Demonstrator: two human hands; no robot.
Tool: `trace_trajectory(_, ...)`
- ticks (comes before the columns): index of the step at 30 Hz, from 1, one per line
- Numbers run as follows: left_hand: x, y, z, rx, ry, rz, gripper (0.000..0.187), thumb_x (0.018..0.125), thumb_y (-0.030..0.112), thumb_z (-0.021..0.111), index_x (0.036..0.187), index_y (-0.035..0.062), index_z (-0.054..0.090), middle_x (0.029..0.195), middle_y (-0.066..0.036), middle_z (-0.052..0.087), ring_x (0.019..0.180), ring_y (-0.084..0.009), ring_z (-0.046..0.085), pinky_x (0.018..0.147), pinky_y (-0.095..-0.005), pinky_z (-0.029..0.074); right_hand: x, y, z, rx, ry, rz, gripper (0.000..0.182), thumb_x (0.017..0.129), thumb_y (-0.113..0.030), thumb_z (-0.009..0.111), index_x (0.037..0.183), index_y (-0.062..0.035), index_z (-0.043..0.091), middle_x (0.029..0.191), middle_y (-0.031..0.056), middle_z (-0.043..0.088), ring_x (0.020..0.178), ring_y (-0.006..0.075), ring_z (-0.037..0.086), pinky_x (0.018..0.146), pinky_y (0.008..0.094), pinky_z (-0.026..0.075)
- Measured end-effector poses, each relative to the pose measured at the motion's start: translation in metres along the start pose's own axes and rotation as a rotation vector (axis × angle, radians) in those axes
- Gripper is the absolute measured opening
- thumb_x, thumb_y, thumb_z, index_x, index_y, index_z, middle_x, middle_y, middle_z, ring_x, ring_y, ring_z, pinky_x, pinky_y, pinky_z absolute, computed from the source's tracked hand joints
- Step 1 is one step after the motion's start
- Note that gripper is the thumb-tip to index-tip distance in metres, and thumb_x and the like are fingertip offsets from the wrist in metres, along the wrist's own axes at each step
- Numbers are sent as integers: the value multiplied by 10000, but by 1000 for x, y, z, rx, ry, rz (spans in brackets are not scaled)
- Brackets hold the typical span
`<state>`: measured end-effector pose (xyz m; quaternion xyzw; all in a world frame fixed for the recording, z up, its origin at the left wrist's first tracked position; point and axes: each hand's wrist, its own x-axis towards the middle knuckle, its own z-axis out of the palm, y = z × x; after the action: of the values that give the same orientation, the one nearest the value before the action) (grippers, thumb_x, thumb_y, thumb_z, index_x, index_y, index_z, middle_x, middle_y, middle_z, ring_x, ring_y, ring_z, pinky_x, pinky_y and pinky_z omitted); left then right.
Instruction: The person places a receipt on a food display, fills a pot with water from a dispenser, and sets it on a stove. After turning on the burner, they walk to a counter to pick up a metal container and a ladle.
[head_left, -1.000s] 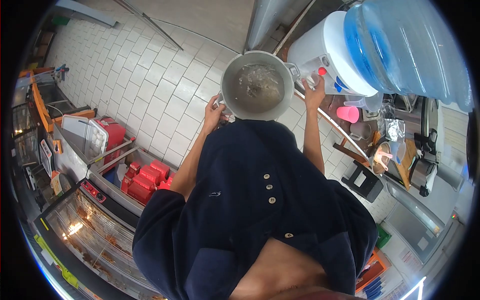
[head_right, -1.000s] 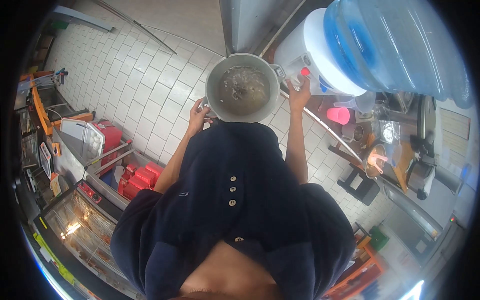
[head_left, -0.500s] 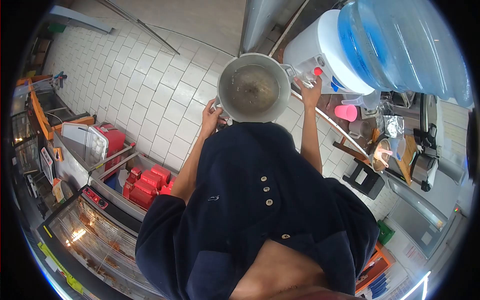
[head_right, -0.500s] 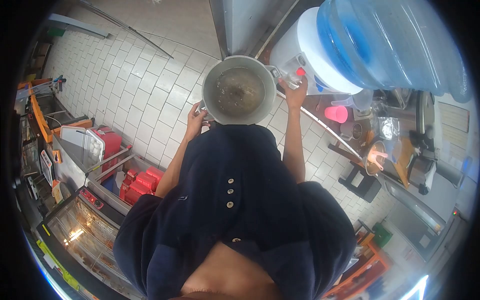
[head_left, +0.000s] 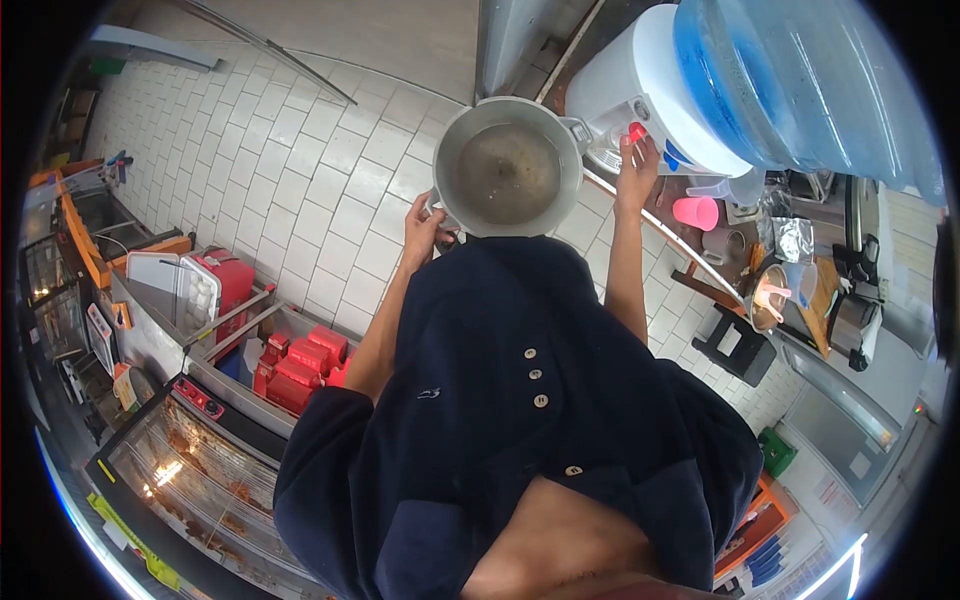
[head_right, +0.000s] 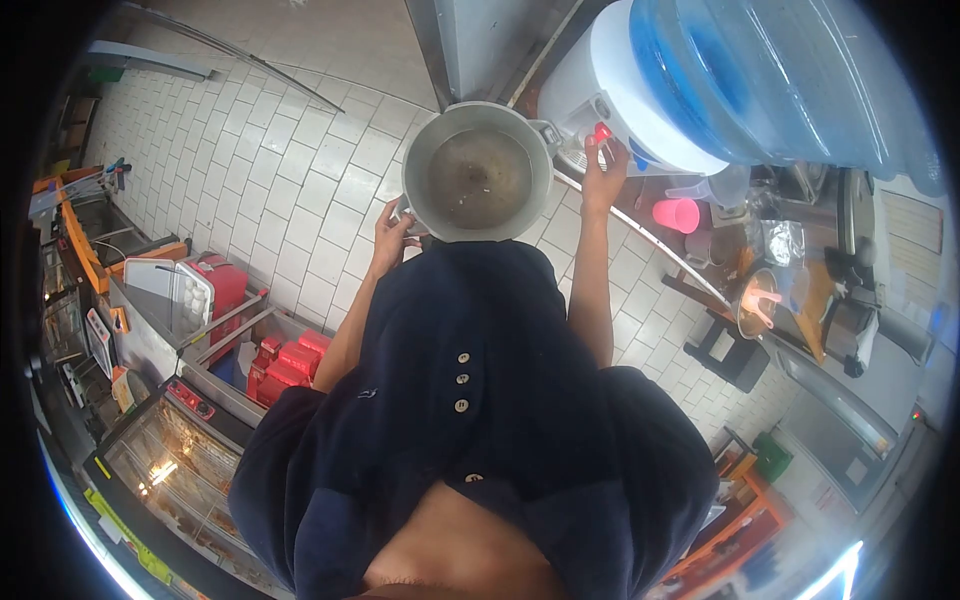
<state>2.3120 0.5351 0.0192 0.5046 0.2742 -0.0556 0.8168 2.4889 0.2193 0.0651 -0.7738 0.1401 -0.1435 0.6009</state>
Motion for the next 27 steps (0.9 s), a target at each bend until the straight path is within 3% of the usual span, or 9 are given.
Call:
trace_trajectory(9, 1, 0, -3, 30, -20, -16, 441, 854, 72, 538, 1272, 26, 405, 967, -150, 622, 699, -229, 668, 463, -244, 525, 4, 17, 3, 32, 48, -93, 541, 817, -285, 693, 1205, 44, 508, 1188, 170, 551, 1073, 269, 561, 908, 353, 436)
trace_trajectory(12, 0, 2, -1, 3, -9, 3, 438, 853, 15, 509, 1271, -31, 387, 919, -150, 622, 664, -208, 661, 438, -217, 530, 5, 18, 1, -5, 48, -96, 523, 816, -285, 694, 1200, 26, 525, 1177, 158, 562, 1071, 260, 563, 908, 347, 434)
trace_trajectory(27, 4, -1, -5, 20, -6, -22, 432, 878, 44, 510, 1283, -18, 373, 910, -131, 615, 679, -202, 659, 441, -214, 531, 5, 18, 0, -61, 46, -49, 487, 823, -291, 683, 1177, 18, 553, 1134, 139, 598, 1003, 237, 597, 862, 344, 444)
